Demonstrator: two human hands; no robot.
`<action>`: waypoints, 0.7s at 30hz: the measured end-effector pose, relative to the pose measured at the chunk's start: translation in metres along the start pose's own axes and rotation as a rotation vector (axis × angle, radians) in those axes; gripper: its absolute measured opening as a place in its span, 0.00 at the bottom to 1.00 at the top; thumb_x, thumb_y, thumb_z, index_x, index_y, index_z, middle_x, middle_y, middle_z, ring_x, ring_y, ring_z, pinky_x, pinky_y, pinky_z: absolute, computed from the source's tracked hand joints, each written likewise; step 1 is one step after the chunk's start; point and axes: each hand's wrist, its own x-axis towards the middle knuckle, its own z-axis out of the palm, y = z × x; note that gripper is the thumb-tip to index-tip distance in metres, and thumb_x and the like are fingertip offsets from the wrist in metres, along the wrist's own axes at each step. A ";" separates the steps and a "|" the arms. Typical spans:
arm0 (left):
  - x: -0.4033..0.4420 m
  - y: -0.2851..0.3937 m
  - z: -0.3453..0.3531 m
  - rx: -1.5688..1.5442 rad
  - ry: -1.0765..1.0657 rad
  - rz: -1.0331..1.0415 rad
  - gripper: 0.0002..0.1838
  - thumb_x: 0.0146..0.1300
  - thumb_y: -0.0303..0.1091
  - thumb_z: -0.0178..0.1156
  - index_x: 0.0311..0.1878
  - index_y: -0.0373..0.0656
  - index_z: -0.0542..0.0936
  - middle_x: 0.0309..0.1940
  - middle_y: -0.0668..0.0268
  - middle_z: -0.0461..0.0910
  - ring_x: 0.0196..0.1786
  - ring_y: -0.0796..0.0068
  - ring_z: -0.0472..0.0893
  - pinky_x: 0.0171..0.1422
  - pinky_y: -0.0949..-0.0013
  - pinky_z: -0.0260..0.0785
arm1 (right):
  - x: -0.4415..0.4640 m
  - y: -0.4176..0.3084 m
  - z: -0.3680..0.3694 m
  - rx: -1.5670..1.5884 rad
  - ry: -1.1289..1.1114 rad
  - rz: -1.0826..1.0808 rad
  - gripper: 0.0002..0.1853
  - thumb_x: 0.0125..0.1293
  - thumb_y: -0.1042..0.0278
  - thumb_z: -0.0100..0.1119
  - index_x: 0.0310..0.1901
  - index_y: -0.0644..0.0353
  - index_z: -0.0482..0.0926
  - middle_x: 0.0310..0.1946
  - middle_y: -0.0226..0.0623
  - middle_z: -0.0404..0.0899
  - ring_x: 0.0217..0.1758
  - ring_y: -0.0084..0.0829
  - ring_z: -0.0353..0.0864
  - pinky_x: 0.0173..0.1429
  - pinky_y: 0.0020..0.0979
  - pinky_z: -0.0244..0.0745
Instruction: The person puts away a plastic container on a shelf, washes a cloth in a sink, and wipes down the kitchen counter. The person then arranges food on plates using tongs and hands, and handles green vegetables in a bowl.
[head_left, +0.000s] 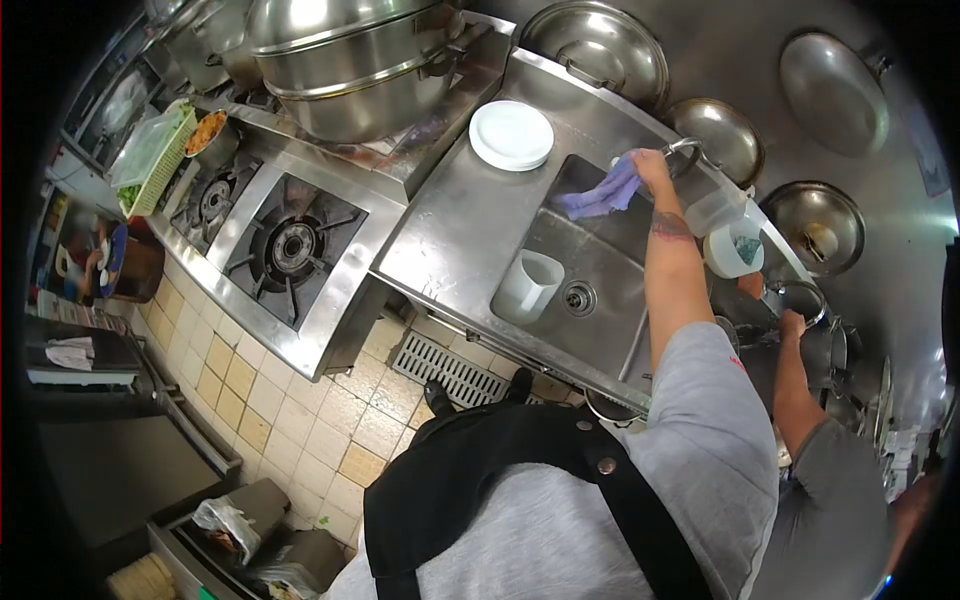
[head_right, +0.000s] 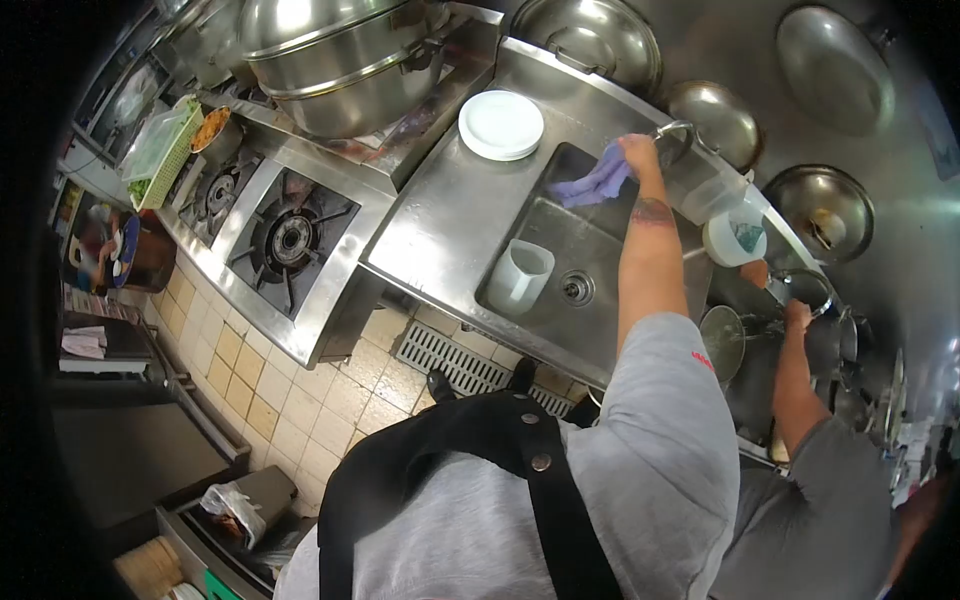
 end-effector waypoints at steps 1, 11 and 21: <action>0.003 0.003 -0.001 -0.013 -0.016 0.009 0.12 0.59 0.35 0.53 0.38 0.37 0.78 0.28 0.54 0.79 0.26 0.62 0.80 0.28 0.61 0.69 | -0.005 0.001 0.002 0.231 0.038 0.166 0.15 0.62 0.59 0.57 0.37 0.65 0.82 0.33 0.37 0.82 0.36 0.32 0.80 0.42 0.36 0.74; 0.062 0.125 -0.046 -0.452 -0.040 0.478 0.12 0.63 0.37 0.53 0.44 0.41 0.75 0.33 0.62 0.79 0.25 0.70 0.79 0.21 0.68 0.66 | -0.007 0.028 0.023 0.879 0.232 0.453 0.18 0.68 0.59 0.51 0.51 0.63 0.74 0.43 0.36 0.78 0.43 0.30 0.77 0.48 0.32 0.73; 0.011 0.148 -0.032 -0.229 -0.029 0.422 0.15 0.64 0.40 0.52 0.46 0.39 0.75 0.32 0.61 0.80 0.29 0.70 0.80 0.27 0.69 0.69 | -0.040 -0.015 -0.015 0.792 0.160 0.635 0.14 0.65 0.60 0.56 0.43 0.63 0.79 0.28 0.26 0.76 0.29 0.21 0.74 0.37 0.25 0.71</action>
